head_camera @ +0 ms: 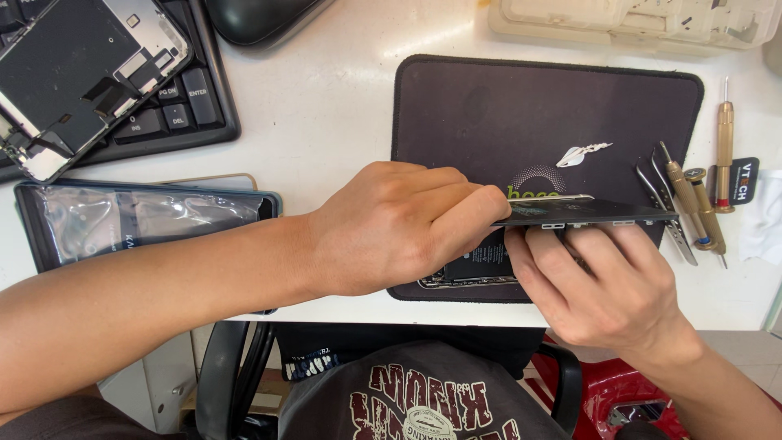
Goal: The person uses tweezers to manipulate internal connectors and components inside a disassembled smartphone. They then retrieve a new screen assembly from a case, align it with the phone chassis, and press it into place. The person continues to adjust internal parts and secure the new screen.
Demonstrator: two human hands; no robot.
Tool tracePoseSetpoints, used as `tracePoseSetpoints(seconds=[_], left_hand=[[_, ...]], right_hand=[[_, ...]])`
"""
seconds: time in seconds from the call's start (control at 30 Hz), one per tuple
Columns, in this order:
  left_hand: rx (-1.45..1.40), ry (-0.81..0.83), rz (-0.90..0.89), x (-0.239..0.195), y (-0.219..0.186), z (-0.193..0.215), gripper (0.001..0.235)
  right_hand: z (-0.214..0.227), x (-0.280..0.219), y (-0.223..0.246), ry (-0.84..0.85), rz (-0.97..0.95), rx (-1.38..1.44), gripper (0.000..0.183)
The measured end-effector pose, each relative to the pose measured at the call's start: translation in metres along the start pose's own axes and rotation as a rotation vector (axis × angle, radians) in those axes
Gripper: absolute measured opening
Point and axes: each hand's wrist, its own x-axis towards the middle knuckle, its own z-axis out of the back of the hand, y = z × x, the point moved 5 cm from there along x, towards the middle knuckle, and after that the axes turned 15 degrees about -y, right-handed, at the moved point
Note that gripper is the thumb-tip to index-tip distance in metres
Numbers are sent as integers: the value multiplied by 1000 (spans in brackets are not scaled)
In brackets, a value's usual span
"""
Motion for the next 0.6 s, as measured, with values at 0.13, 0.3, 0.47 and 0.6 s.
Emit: tracePoseSetpoints(seconds=[0.13, 0.3, 0.47, 0.6], left_hand=[[-4, 5, 10, 0, 0, 0, 13], [-1, -10, -9, 0, -1, 2, 14], [10, 5, 82, 3, 3, 2, 16], [-33, -46, 228, 4, 10, 9, 15]], right_hand=[[-1, -4, 0, -22, 16, 7, 24], [5, -20, -1, -123, -59, 49, 16], [10, -43, -14, -154, -280, 228, 21], [1, -49, -29, -118, -522, 340, 29]])
